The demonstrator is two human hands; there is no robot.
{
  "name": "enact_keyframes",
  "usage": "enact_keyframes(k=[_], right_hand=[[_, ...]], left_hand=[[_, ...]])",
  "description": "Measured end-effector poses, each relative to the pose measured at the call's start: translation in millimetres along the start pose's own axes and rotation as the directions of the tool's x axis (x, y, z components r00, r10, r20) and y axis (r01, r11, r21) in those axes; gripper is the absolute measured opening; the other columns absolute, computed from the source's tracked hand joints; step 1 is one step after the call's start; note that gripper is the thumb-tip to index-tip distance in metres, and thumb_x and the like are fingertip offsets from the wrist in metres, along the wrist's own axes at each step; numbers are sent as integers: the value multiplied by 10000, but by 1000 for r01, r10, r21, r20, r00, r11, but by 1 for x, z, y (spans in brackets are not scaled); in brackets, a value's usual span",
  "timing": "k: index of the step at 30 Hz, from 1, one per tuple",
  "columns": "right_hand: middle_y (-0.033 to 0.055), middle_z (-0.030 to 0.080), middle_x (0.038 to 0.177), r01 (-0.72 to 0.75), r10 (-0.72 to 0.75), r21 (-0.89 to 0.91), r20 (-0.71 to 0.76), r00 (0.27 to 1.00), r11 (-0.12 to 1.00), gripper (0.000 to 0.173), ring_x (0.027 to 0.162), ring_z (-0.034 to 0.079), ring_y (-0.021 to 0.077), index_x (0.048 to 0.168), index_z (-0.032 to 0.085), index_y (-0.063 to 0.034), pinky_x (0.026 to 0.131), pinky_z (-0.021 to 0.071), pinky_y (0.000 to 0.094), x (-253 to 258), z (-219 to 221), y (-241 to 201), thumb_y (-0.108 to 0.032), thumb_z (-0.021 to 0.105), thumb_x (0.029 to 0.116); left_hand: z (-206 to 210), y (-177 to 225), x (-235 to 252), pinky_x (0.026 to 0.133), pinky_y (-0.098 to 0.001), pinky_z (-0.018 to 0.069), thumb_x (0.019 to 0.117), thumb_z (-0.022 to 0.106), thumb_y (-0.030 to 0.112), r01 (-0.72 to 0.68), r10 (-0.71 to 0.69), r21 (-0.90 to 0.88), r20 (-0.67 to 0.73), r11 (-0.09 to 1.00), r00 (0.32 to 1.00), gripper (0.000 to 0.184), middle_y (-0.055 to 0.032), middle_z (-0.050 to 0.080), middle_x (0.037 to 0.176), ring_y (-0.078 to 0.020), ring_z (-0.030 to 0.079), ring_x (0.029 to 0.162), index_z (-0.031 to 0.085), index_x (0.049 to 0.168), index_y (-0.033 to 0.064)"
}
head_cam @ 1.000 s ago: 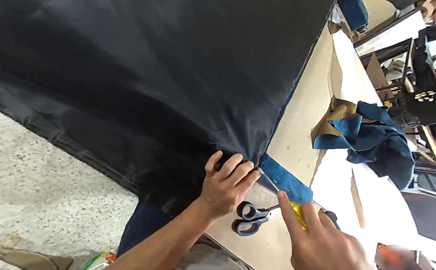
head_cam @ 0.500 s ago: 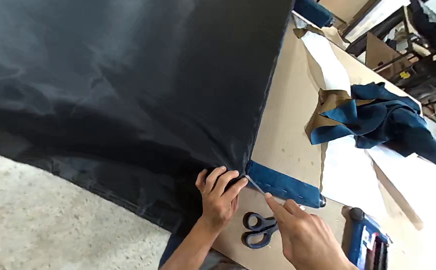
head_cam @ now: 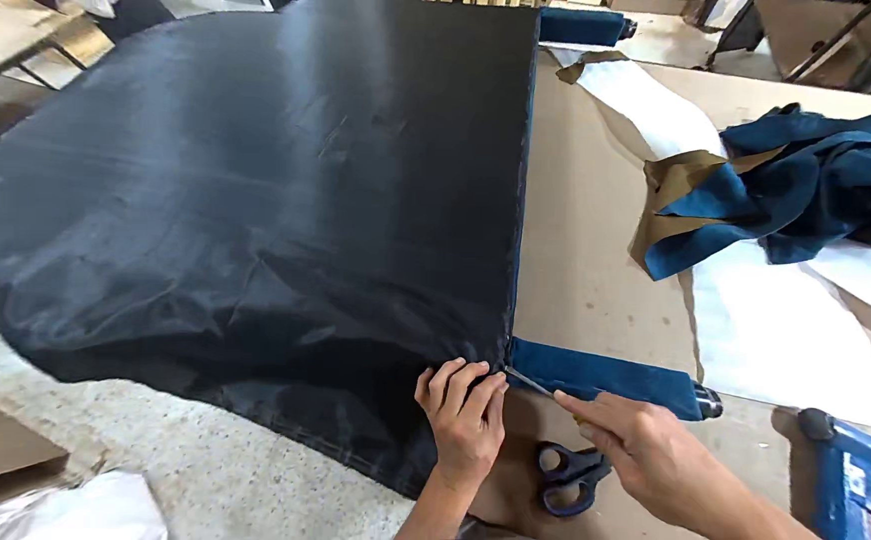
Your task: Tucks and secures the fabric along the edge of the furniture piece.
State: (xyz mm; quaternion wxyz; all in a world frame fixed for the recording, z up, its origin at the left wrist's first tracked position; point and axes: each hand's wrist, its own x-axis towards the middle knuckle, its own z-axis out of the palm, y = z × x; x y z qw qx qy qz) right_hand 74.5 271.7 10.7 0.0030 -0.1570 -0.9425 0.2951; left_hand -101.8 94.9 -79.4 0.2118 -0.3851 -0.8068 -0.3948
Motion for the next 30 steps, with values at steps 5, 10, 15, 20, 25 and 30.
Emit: enact_keyframes(k=[5,10,15,20,25,30], right_hand=[[15,678,929,30,-53,-196,-110,993,980,429,728,686,212,1356,656,-423,522,552,431,2,5,5,-246,515,990],[32,701,862,-388,204,625,346,916,678,377,560,584,148,1393,666,-253,500,517,326,8,-5,9,-294,516,1050],[-30,707,924,77,-100,-107,-223,970,991,359,728,686,134,1298,714,-361,543,556,372,-1,13,15,-321,489,1020],[-1,711,1035,-67,69,27,-73,995,997,385,879,712,169,1306,703,-242,735,617,441,-1,9,7,-305,619,936],[-17,685,933,190,-264,-273,-269,926,943,319,755,679,140,1195,744,-232,531,541,332,2,9,22,-219,507,982],[-44,692,942,124,-176,-221,-233,956,967,307,767,688,125,1159,756,-267,564,572,357,8,7,19,-258,546,935]], left_hand=[[-3,3,3,1128,-536,376,901,740,356,-3,2,65,20,998,1000,94,83,736,1109,-155,626,1192,796,965,315],[3,3,0,1129,-526,370,900,744,372,11,-10,82,-16,997,1000,112,78,732,1093,-153,621,1188,782,975,298],[2,7,-2,1136,-520,369,912,729,392,16,-14,108,-17,994,1000,127,83,725,1127,-142,611,1212,779,986,301],[1,5,-2,1133,-540,373,915,738,345,-30,33,112,-26,993,999,94,59,724,1143,-176,600,1241,791,981,303],[5,6,-4,1139,-554,379,904,752,275,-48,50,38,-55,998,997,80,44,730,1121,-200,603,1239,806,957,301],[8,9,-5,1153,-537,357,889,753,291,32,-30,33,-54,999,998,43,58,726,1129,-183,587,1264,795,896,282]])
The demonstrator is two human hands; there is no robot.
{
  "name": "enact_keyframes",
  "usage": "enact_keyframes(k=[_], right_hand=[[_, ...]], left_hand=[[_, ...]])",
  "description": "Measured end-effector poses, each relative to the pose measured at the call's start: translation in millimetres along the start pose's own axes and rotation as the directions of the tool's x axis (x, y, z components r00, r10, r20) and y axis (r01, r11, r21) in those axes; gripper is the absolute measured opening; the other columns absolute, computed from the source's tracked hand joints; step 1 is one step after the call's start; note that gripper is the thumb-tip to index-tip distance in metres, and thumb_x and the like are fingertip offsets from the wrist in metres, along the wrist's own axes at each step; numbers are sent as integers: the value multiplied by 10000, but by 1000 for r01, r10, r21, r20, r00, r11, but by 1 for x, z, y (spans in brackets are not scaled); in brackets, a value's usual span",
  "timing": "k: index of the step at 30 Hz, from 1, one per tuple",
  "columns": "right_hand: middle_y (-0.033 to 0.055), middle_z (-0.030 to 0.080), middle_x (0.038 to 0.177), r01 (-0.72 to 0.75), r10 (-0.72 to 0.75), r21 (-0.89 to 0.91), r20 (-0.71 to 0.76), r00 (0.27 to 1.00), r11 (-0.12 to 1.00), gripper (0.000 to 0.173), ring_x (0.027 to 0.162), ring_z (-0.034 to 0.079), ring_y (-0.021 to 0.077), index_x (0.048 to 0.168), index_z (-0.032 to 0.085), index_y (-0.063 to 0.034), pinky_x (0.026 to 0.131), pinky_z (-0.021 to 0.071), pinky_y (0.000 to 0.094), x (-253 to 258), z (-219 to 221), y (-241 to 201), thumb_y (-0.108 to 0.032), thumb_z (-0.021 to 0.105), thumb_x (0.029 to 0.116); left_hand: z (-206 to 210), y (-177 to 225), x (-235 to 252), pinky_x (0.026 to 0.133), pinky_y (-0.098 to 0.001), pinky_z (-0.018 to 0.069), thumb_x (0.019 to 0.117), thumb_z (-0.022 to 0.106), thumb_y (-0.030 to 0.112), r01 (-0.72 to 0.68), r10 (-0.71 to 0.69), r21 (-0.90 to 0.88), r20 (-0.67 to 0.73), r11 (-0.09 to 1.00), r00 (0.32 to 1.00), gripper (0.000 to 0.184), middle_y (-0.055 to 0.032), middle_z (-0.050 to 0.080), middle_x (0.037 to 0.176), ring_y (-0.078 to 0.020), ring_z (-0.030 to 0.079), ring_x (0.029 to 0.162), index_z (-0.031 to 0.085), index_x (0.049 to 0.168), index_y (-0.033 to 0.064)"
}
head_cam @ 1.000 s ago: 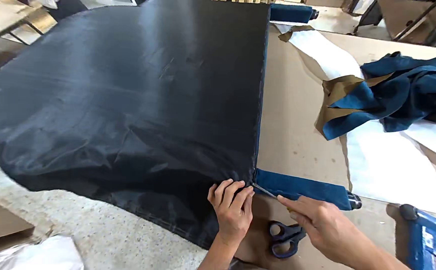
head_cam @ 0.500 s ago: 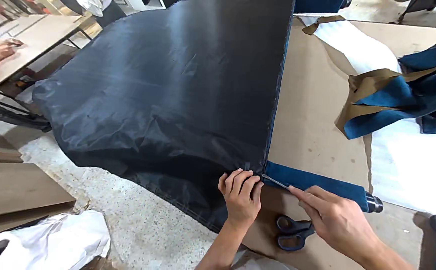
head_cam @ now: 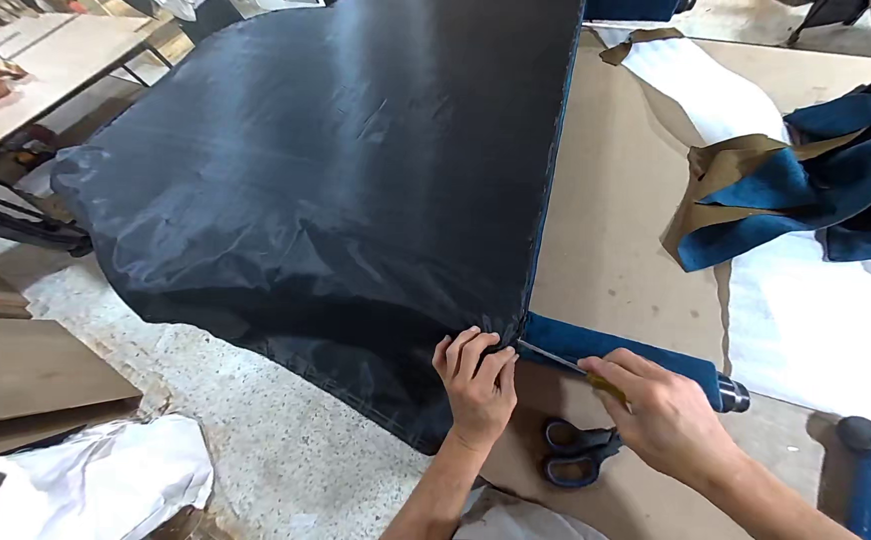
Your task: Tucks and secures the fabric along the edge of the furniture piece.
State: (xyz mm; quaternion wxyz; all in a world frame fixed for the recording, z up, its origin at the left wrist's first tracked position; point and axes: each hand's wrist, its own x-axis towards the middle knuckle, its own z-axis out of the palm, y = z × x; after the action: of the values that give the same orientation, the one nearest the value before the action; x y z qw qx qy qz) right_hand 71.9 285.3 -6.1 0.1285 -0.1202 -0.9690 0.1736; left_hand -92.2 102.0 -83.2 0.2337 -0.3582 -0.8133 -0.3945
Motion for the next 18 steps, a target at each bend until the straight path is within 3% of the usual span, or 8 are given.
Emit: enact_keyframes(k=[1,3,5,7,11,14,18], right_hand=[[-48,694,940,-44,43,40,36,998,998,312,760,688,122,1162,759,-276,579,582,376,1,-1,-3,-277,558,924],[-28,698,934,71,-76,-71,-76,994,995,314,763,682,137,1169,755,-253,553,549,336,0,0,-2,-210,524,961],[17,709,962,212,-249,-209,-165,954,954,332,813,673,188,1182,747,-215,626,524,343,2,-4,8,-102,515,972],[22,717,999,248,-287,-223,-164,944,943,334,884,682,210,1176,740,-235,702,541,376,3,-12,20,-90,520,972],[-21,717,1023,4,-8,-24,-151,988,1000,301,864,702,140,1178,762,-258,654,587,366,9,-40,36,-261,564,951],[-112,663,951,-106,123,156,-104,987,982,300,760,638,17,1178,734,-283,608,564,272,39,-44,17,-363,602,922],[-128,669,957,-163,208,379,-78,975,911,316,774,642,2,1206,729,-277,624,575,233,63,-20,9,-346,647,909]], left_hand=[[0,0,0,1153,-533,357,885,755,298,9,-9,5,6,1000,1000,39,61,726,1130,-180,585,1268,792,888,283],[-1,0,1,1145,-525,367,882,758,306,22,-22,-8,14,1000,1000,45,59,725,1134,-189,579,1272,794,875,280],[-1,2,1,1141,-516,377,882,748,317,42,-42,-24,20,999,999,60,63,721,1138,-191,577,1272,784,856,277],[-6,4,5,1147,-529,360,877,714,347,68,-66,-23,51,997,997,102,65,724,1132,-187,583,1262,780,848,274],[-26,21,29,1160,-576,319,908,591,419,107,-106,-1,118,994,987,267,50,726,1116,-151,616,1201,794,974,258],[-17,33,36,1118,-559,376,924,667,424,76,-89,78,168,994,982,207,69,713,1034,-134,640,1094,802,965,273],[-13,36,38,1025,-462,461,910,707,394,165,-181,93,197,982,964,176,74,714,1027,-128,640,1055,810,943,255]])
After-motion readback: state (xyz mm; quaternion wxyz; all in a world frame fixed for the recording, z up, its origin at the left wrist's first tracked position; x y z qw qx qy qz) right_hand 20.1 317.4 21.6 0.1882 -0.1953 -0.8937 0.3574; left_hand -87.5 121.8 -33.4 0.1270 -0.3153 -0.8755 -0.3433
